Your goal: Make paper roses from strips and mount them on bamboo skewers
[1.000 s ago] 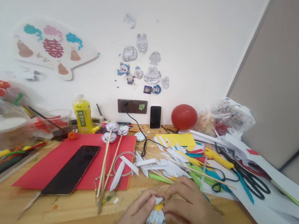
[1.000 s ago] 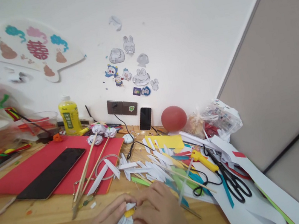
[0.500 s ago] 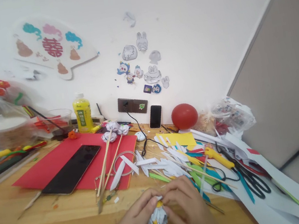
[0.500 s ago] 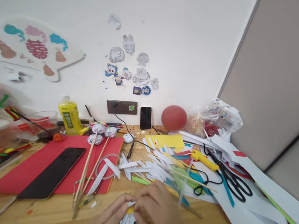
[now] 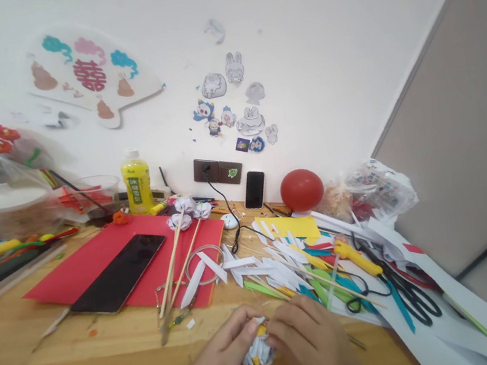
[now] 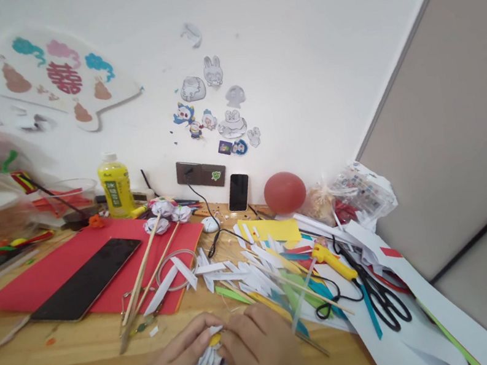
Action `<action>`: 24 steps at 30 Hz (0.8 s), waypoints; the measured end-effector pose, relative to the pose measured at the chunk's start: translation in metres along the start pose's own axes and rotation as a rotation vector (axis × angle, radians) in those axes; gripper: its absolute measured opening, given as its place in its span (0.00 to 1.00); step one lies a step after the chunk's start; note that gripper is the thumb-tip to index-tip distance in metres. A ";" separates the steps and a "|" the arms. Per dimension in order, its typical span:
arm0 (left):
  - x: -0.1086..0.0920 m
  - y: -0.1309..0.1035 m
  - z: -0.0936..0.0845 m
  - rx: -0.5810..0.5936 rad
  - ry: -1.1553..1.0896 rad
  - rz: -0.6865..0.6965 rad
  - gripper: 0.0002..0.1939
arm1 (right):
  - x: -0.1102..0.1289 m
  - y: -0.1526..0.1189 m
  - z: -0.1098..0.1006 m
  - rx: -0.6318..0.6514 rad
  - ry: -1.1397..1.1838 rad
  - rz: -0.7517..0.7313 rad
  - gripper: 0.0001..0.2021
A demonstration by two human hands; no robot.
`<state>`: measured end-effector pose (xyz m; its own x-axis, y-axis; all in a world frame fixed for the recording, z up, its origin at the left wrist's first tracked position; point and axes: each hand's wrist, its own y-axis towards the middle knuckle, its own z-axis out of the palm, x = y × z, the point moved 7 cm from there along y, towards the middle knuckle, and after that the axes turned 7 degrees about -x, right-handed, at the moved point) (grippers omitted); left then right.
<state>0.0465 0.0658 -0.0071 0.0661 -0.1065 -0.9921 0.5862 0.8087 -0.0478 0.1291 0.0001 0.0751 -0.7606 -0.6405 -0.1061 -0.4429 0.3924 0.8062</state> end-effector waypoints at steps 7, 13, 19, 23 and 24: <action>-0.005 -0.001 0.001 -0.051 -0.002 -0.050 0.19 | 0.007 0.001 -0.007 -0.103 -0.106 -0.039 0.12; -0.002 0.001 -0.002 -0.076 -0.022 -0.042 0.21 | 0.011 0.000 -0.002 -0.070 -0.130 -0.058 0.11; -0.001 0.001 -0.001 -0.047 0.016 0.006 0.20 | 0.008 -0.001 0.007 -0.022 -0.146 -0.019 0.15; -0.002 0.000 -0.002 -0.049 0.089 0.055 0.17 | 0.009 -0.002 0.011 0.004 -0.162 -0.032 0.16; -0.003 0.000 -0.001 -0.041 0.102 0.072 0.17 | 0.009 -0.003 0.013 0.027 -0.152 -0.038 0.16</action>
<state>0.0455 0.0668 -0.0045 0.0231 0.0107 -0.9997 0.5491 0.8355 0.0217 0.1174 0.0025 0.0642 -0.8051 -0.5488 -0.2250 -0.4838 0.3883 0.7843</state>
